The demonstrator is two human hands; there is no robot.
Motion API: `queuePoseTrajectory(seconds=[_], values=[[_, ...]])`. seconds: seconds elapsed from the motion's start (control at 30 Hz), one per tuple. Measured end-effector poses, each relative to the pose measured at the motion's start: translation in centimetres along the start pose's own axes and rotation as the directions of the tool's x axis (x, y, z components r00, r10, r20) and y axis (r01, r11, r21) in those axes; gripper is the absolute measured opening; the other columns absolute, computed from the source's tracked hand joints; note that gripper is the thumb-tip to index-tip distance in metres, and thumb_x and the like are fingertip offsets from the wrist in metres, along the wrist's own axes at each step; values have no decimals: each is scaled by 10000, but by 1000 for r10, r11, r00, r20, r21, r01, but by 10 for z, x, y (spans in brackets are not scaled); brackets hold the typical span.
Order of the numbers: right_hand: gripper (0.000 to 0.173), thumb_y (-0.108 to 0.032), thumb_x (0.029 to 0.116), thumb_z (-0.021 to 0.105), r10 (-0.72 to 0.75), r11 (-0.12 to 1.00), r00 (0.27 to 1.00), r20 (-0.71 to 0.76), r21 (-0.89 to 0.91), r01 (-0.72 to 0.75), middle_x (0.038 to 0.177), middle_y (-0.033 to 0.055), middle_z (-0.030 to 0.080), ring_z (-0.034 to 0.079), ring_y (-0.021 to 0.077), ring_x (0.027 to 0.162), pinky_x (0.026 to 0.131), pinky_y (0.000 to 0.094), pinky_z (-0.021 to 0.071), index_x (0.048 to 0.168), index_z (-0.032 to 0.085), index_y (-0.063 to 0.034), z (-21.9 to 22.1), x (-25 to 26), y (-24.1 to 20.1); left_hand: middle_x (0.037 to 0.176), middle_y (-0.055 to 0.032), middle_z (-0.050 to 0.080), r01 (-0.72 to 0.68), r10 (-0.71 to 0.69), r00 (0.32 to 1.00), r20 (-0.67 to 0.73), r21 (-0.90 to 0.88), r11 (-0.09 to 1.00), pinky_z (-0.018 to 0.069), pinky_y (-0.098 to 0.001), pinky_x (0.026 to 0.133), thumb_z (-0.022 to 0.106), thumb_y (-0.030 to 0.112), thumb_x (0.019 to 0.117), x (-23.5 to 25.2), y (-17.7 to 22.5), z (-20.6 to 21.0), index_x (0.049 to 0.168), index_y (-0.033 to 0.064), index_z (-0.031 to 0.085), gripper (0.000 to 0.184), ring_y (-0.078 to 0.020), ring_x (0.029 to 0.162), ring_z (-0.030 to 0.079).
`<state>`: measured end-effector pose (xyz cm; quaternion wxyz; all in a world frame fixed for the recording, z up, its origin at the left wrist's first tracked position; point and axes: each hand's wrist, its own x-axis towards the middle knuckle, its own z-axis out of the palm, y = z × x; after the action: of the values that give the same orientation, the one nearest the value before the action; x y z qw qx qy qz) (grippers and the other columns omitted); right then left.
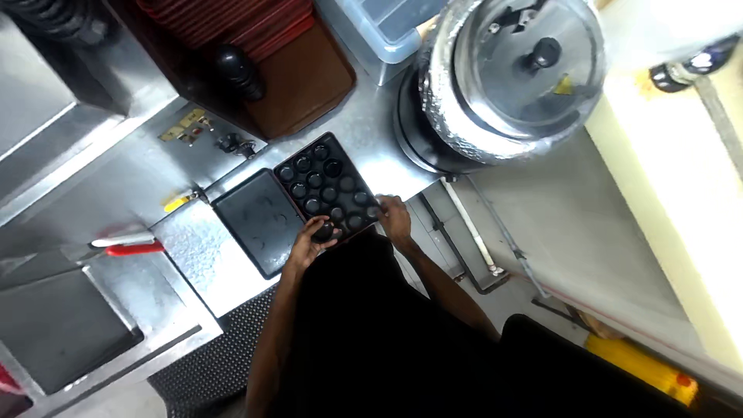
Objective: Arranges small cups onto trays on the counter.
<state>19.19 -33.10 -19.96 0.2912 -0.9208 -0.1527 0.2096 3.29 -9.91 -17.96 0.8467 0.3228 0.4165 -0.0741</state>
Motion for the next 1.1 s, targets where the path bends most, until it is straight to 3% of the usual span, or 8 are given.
queuePoseTrajectory(seconds=[0.13,0.27,0.4,0.53,0.67,0.8,0.97,1.1], values=[[426,-406,990,685,-125,976,974,188,201,86,1062,124,680,673,259,886,795,477,592,1312,668,-126,-4,4,-37,1114,-189,691,-76,79,990,-116,24,997,625,-506,740,498,101,1037,-30,-11,-5,1278,29,596,271,-326,927,710],[511,-434,963,712,-365,922,699,615,344,179,1128,130,705,698,230,970,893,446,593,1329,660,-81,31,1,-120,1049,-162,699,-159,149,955,-256,-19,987,615,-436,647,573,124,1022,-55,-6,-16,1238,40,621,236,-281,844,706],[374,-311,955,736,-447,894,564,694,325,309,1117,140,719,706,242,1007,956,453,581,1223,715,-52,73,6,-177,1108,-153,691,-298,243,906,-346,-114,948,619,-457,698,581,142,1030,-72,7,-34,1227,50,636,224,-279,900,700],[232,-209,1005,672,-418,906,650,635,340,250,977,148,746,732,255,793,771,485,629,1157,723,-41,109,24,-224,1129,-194,672,-445,283,827,-485,-259,857,619,-486,770,517,124,1055,-83,14,-90,1319,51,575,280,-319,953,699],[404,-194,994,642,-291,956,772,564,193,220,1041,178,740,747,292,851,801,500,635,1370,622,-50,189,56,-279,1052,-199,694,-461,238,804,-545,-318,828,616,-439,679,392,208,1103,-90,20,-147,1278,40,591,314,-312,886,712],[468,-252,989,673,-274,959,813,515,81,272,1056,178,740,748,315,889,821,527,625,1410,575,-73,254,63,-317,1060,-203,700,-417,241,835,-495,-283,864,625,-438,650,393,334,1119,-90,28,-197,1262,42,605,389,-321,871,723],[616,-483,999,655,-217,974,834,507,54,221,1037,183,726,710,362,881,792,577,588,1476,508,-122,226,6,-341,1083,-201,692,-337,193,898,-394,-337,879,620,-476,720,297,505,1107,-81,66,-236,1274,45,607,579,-329,894,714],[375,-336,982,721,-204,979,766,610,135,153,1037,147,747,723,301,825,747,525,612,1301,686,-141,218,-38,-329,1300,-116,640,-225,206,969,-136,-141,964,587,-550,848,314,586,1077,-71,88,-251,1397,168,562,583,-313,1113,657]])
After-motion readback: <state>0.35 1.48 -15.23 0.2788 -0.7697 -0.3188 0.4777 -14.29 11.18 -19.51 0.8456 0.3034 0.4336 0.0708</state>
